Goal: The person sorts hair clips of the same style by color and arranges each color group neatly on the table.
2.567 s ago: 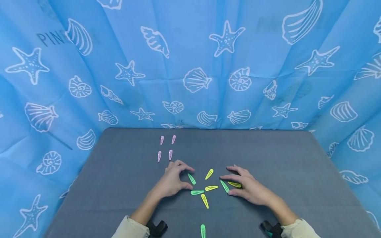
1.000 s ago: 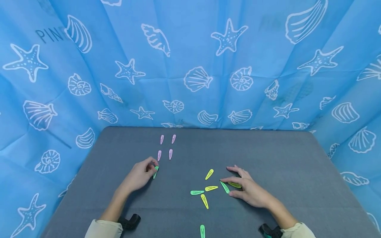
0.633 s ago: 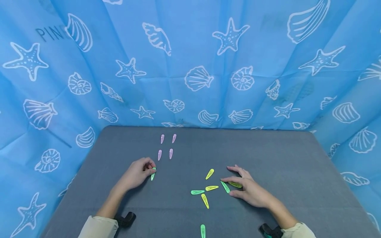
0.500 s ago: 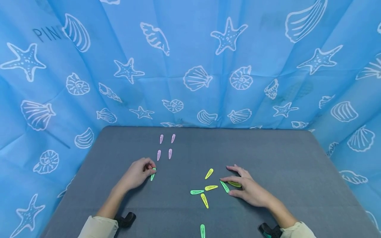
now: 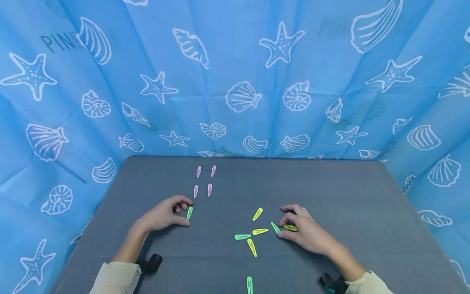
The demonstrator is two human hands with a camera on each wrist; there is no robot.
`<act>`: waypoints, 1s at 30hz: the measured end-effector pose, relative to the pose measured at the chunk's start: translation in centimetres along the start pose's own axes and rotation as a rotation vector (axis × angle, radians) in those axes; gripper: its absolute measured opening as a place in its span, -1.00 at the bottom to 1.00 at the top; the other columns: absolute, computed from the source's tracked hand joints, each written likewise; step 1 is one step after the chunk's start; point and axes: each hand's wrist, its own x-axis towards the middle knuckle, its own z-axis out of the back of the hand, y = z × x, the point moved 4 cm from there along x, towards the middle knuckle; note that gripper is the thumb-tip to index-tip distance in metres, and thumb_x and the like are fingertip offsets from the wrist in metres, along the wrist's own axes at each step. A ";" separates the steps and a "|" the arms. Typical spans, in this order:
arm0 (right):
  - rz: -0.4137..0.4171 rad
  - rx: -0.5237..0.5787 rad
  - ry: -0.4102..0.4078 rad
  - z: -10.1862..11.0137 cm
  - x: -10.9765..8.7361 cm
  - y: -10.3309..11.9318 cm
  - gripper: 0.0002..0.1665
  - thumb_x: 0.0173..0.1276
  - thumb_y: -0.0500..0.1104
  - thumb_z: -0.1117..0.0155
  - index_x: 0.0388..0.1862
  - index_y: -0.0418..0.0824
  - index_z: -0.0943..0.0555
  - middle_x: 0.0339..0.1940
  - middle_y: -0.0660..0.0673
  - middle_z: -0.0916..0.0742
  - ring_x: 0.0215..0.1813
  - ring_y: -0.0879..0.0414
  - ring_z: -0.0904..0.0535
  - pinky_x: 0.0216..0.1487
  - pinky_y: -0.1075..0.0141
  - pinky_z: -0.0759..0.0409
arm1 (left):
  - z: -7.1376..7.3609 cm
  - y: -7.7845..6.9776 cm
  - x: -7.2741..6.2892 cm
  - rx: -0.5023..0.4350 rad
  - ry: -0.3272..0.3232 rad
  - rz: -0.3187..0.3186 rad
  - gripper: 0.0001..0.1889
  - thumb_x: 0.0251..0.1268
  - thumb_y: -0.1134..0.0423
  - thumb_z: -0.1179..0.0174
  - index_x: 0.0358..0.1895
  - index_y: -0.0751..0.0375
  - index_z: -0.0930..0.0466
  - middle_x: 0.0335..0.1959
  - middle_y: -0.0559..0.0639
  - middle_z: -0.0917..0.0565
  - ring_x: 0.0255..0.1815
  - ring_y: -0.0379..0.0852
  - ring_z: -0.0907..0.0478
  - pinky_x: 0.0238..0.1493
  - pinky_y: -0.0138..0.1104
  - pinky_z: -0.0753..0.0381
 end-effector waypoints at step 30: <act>-0.056 0.134 -0.197 0.4 1.8 2.9 -0.95 0.30 -0.17 -0.48 -0.31 -0.07 -0.74 -0.41 0.08 -0.79 -0.42 0.34 -0.66 -0.39 0.43 -0.59 | -0.3 0.3 0.1 0.081 0.013 -0.036 -0.48 -0.01 0.05 -0.60 0.10 -0.15 -0.67 -0.12 -0.06 -0.48 -0.16 -0.10 -0.36 -0.15 -0.37 -0.39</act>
